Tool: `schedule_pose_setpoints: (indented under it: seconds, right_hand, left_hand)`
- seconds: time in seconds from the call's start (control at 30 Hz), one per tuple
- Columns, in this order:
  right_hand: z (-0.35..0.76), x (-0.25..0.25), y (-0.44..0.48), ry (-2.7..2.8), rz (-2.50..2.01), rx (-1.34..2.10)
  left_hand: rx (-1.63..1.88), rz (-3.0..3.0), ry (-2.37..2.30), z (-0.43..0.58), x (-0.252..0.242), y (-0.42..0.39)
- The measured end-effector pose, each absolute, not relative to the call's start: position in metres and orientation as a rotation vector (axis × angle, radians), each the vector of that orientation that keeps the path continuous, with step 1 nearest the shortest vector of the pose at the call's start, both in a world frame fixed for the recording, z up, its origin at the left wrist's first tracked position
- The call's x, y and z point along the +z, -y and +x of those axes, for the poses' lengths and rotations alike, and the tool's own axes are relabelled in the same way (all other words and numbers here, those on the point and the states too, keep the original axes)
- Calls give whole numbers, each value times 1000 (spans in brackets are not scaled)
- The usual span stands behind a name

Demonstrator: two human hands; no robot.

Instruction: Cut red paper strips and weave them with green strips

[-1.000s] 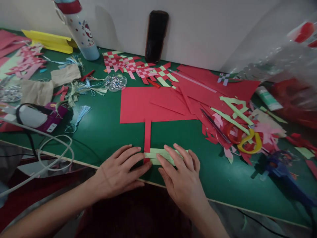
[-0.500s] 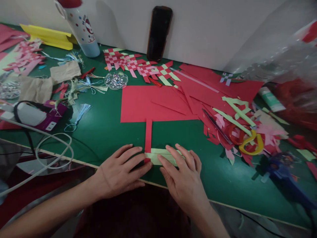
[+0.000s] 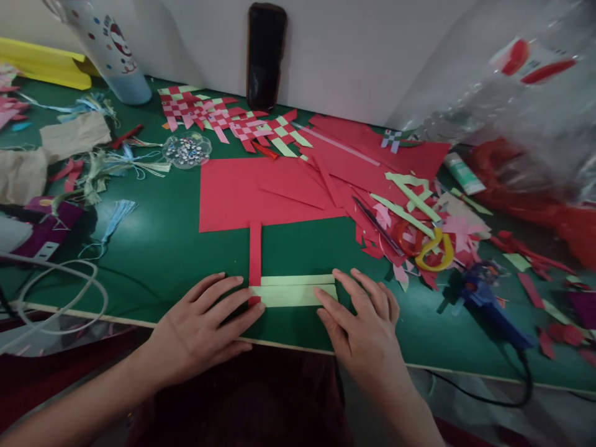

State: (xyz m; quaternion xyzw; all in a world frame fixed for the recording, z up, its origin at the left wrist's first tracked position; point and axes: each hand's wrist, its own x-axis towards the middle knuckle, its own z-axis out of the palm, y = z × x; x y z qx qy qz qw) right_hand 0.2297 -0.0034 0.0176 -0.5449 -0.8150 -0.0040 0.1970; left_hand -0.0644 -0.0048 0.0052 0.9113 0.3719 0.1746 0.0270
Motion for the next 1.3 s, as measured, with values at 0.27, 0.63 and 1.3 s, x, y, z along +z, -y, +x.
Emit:
schedule_pose_setpoints:
  seconds: [0.27, 0.63, 1.3]
  right_hand:
    - [246, 7, 1, 2232, -1508, -37]
    - [246, 6, 4, 2125, -1453, -40]
    - [247, 3, 4, 2170, -1479, -109]
  left_hand:
    - [526, 2826, -1171, -62, 8, 4]
    - [469, 2828, -1207, -63, 6, 6]
    - [464, 2867, -1197, -63, 9, 6]
